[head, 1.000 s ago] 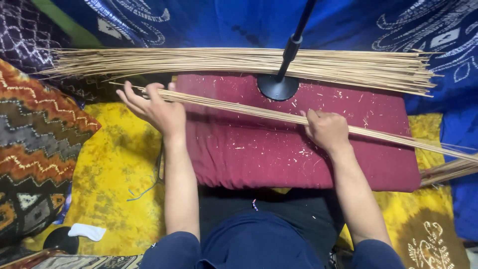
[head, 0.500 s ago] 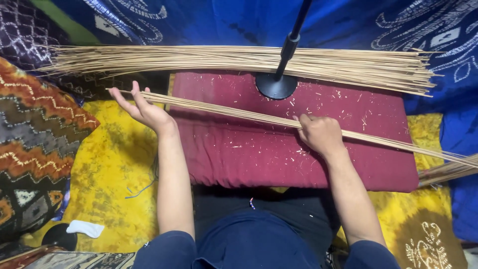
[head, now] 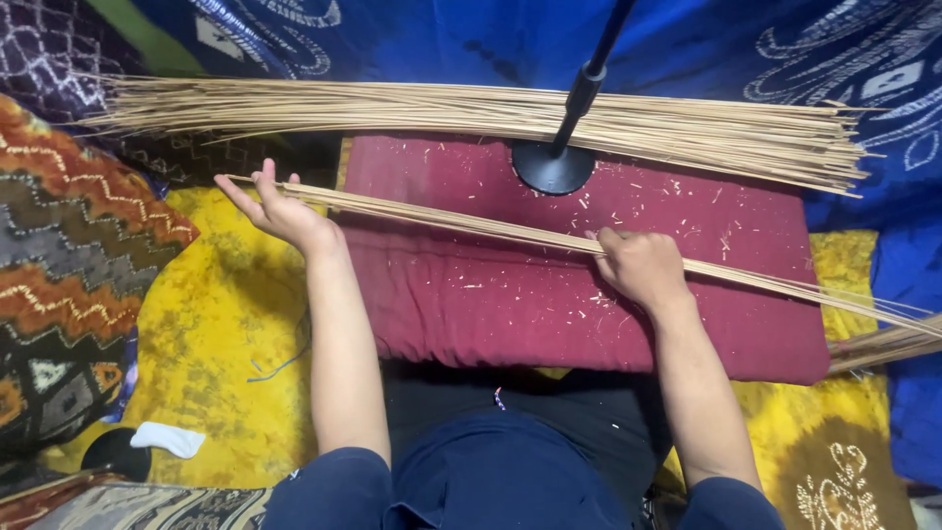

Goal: Weaving thin wooden sticks together to form a bundle or structure on a padded work surface.

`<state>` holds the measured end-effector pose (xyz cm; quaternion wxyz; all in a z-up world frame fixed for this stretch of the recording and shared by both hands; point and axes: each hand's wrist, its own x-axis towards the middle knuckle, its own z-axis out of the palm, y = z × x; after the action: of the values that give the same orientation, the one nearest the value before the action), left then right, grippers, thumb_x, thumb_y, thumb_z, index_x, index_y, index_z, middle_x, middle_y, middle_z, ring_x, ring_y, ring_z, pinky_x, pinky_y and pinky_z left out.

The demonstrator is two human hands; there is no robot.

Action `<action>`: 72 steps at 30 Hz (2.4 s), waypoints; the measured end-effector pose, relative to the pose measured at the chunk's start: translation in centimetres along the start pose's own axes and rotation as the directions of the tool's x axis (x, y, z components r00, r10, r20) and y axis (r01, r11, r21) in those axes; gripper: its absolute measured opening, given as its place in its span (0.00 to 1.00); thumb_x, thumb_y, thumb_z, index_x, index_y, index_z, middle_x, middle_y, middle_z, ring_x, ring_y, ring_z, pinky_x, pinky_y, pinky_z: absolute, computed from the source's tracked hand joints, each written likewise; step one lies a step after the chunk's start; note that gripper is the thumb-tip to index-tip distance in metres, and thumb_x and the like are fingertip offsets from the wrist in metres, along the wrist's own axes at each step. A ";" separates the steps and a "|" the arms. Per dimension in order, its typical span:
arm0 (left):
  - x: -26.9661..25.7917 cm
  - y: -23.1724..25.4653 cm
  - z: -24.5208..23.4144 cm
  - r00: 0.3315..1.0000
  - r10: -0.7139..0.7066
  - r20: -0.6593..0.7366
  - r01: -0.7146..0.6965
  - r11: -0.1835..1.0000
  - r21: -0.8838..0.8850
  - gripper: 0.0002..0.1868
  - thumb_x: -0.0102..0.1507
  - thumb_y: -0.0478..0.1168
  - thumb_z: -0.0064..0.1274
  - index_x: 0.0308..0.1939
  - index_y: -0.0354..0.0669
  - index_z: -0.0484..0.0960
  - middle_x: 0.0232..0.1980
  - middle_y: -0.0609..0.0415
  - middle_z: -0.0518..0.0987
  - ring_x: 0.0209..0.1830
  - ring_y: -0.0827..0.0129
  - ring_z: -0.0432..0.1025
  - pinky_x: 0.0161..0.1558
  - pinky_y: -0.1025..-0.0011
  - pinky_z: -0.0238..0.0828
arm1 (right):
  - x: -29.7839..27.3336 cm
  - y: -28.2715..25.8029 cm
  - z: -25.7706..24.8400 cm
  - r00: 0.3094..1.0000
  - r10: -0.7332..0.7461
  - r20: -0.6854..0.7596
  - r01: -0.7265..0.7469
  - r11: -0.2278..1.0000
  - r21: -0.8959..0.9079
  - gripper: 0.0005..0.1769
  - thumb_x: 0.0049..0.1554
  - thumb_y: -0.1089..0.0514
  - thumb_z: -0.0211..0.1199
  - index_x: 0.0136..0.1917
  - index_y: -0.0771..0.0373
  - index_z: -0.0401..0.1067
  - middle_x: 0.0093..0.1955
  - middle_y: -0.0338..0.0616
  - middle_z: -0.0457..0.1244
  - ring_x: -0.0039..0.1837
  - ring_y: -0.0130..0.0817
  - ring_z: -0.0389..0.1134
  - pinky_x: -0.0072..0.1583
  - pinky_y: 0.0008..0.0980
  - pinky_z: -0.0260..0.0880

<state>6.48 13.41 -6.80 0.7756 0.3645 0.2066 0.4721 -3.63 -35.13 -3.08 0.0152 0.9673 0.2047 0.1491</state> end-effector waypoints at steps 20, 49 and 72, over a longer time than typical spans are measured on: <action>-1.8 2.9 1.6 0.998 -0.056 0.024 0.057 0.996 -0.071 0.28 0.73 0.47 0.35 0.71 0.33 0.70 0.70 0.37 0.71 0.62 0.55 0.73 0.64 0.59 0.67 | 1.0 -2.4 -1.0 1.000 -0.020 0.025 0.024 0.981 -0.193 0.11 0.59 0.54 0.65 0.37 0.56 0.68 0.26 0.38 0.63 0.29 0.39 0.66 0.37 0.37 0.69; -3.9 5.3 2.7 0.991 0.110 0.079 -0.125 0.967 0.220 0.34 0.74 0.60 0.31 0.71 0.37 0.66 0.74 0.42 0.65 0.76 0.52 0.61 0.77 0.58 0.54 | 5.1 -7.0 -4.1 0.973 -0.217 0.075 0.223 0.971 -0.081 0.11 0.65 0.57 0.64 0.42 0.58 0.66 0.27 0.36 0.63 0.27 0.34 0.64 0.32 0.31 0.64; -2.7 5.6 2.8 0.987 -0.080 0.138 0.102 0.981 -0.165 0.26 0.70 0.55 0.43 0.44 0.33 0.82 0.36 0.48 0.82 0.32 0.66 0.78 0.38 0.70 0.76 | 4.0 -4.5 -2.7 0.965 -0.152 0.214 0.148 0.988 0.033 0.08 0.59 0.60 0.65 0.43 0.61 0.67 0.26 0.39 0.61 0.27 0.36 0.61 0.35 0.35 0.66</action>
<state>3.84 11.58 -0.76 0.8367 0.3168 0.1305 0.4273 -2.74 -29.48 0.25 0.0405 0.9596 0.2755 0.0399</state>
